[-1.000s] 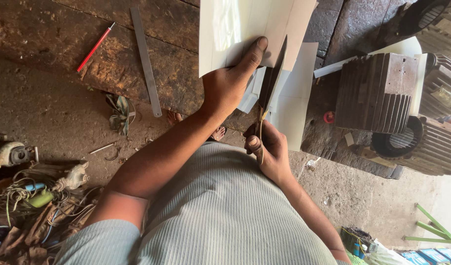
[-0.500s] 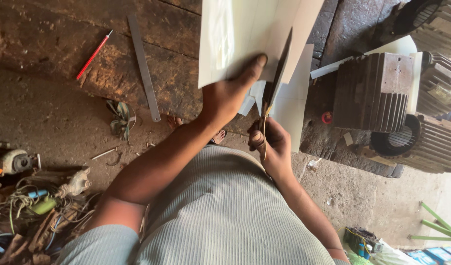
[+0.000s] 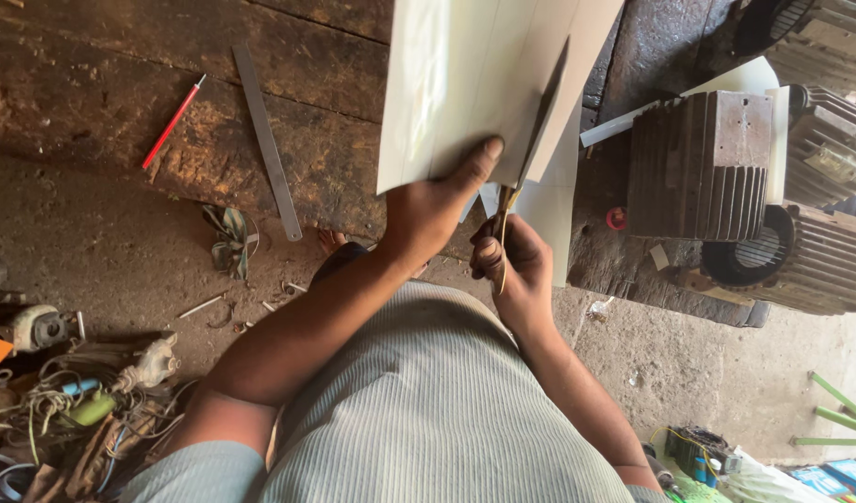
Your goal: The person uses shears to cut a large sheet of white paper into narrow strips along pre-drawn lines. They hold the paper with one hand and cut with the other, then gather the cut strips on the workbench.
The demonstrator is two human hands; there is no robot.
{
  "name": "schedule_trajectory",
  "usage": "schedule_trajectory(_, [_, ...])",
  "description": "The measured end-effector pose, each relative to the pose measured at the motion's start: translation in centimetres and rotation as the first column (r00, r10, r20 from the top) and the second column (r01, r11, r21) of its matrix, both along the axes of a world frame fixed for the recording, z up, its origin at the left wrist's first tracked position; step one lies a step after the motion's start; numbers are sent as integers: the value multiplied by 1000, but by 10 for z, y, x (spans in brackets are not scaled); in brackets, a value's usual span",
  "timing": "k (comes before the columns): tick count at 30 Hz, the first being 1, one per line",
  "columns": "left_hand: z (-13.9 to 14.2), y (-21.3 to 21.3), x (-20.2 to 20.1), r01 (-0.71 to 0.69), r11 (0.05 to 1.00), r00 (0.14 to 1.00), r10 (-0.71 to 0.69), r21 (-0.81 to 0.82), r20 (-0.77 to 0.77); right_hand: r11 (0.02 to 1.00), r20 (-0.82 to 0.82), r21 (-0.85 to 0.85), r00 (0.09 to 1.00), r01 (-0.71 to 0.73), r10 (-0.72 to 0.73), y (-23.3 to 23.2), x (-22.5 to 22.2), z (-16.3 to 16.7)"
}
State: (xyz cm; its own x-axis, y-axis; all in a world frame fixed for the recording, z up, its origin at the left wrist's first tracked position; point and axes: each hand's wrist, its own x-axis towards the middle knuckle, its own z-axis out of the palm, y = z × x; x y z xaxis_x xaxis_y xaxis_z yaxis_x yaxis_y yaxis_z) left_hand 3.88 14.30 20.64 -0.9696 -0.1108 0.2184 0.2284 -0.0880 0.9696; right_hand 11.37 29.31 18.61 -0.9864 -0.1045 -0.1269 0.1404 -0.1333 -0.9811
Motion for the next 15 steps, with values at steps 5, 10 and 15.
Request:
schedule_trajectory(5, [2, -1, 5, 31, 999, 999, -31, -7, 9, 1000, -27, -2, 1000, 11, -12, 1, -2, 3])
schedule_trajectory(10, [4, -2, 5, 33, 999, 999, -33, 19, 35, 997, -4, 64, 999, 37, -37, -2, -1, 2])
schedule_trajectory(15, [4, -2, 7, 74, 995, 993, -79, 62, 92, 997, -16, 44, 998, 64, -64, 2, -8, 5])
